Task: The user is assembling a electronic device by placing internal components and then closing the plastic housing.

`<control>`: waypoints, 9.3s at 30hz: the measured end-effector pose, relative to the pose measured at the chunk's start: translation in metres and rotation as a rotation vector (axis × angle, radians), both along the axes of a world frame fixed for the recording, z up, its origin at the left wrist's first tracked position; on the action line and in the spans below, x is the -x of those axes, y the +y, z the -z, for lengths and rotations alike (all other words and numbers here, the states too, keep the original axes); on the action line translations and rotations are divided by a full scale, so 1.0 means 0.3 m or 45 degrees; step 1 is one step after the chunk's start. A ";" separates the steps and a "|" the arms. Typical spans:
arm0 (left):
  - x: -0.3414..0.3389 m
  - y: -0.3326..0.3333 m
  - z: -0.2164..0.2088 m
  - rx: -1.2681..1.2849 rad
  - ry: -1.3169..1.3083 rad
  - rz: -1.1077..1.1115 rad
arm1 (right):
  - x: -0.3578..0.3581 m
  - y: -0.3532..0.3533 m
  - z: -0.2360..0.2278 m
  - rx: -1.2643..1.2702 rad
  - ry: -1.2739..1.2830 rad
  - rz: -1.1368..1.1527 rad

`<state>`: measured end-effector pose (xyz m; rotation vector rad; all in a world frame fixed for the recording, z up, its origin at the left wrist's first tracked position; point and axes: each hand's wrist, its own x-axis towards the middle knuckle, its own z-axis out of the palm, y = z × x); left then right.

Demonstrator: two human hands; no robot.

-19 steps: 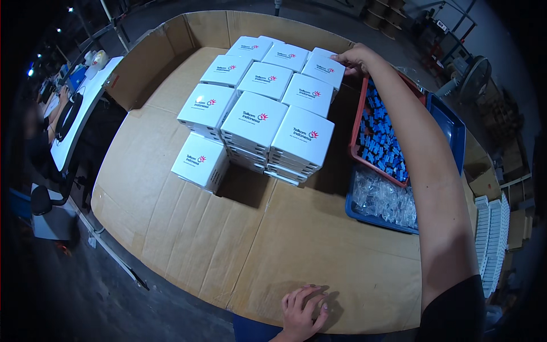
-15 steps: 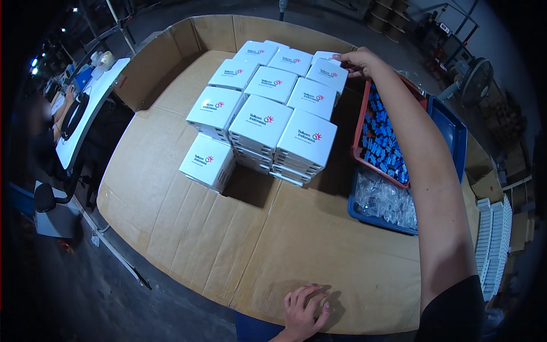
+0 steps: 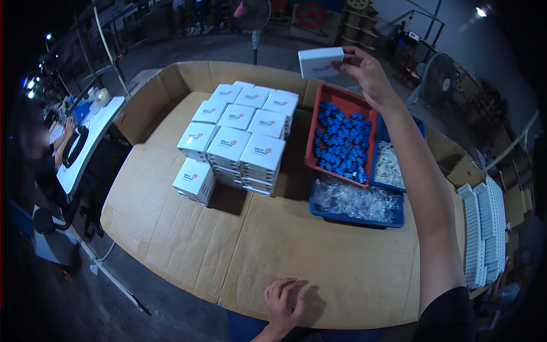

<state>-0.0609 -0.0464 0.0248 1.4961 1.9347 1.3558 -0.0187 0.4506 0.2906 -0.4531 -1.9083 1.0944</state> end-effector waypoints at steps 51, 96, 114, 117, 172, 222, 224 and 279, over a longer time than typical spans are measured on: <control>-0.316 0.032 -0.139 0.746 -1.720 0.464 | -0.636 -1.487 0.885 -0.199 -0.175 0.475; -0.258 0.027 -0.108 0.298 -1.183 0.565 | -0.590 -1.547 0.775 0.467 -0.045 0.390; -0.267 0.029 -0.129 0.115 -0.889 0.510 | -0.619 -1.550 0.763 0.003 -0.421 0.249; -0.270 0.004 -0.114 0.103 -0.897 0.510 | -0.625 -1.556 0.754 0.038 -0.408 0.230; -0.225 0.037 -0.041 -0.432 -0.194 0.456 | -0.526 -1.638 0.729 1.320 0.185 0.215; -0.265 0.030 -0.055 0.406 -1.425 0.329 | -0.604 -1.521 0.845 -0.060 -0.273 0.378; -0.278 0.028 -0.066 0.477 -1.456 0.256 | -0.599 -1.513 0.833 -0.113 -0.306 0.407; -0.242 0.034 -0.136 0.069 -1.118 0.547 | -0.531 -1.602 0.782 0.149 -0.144 0.492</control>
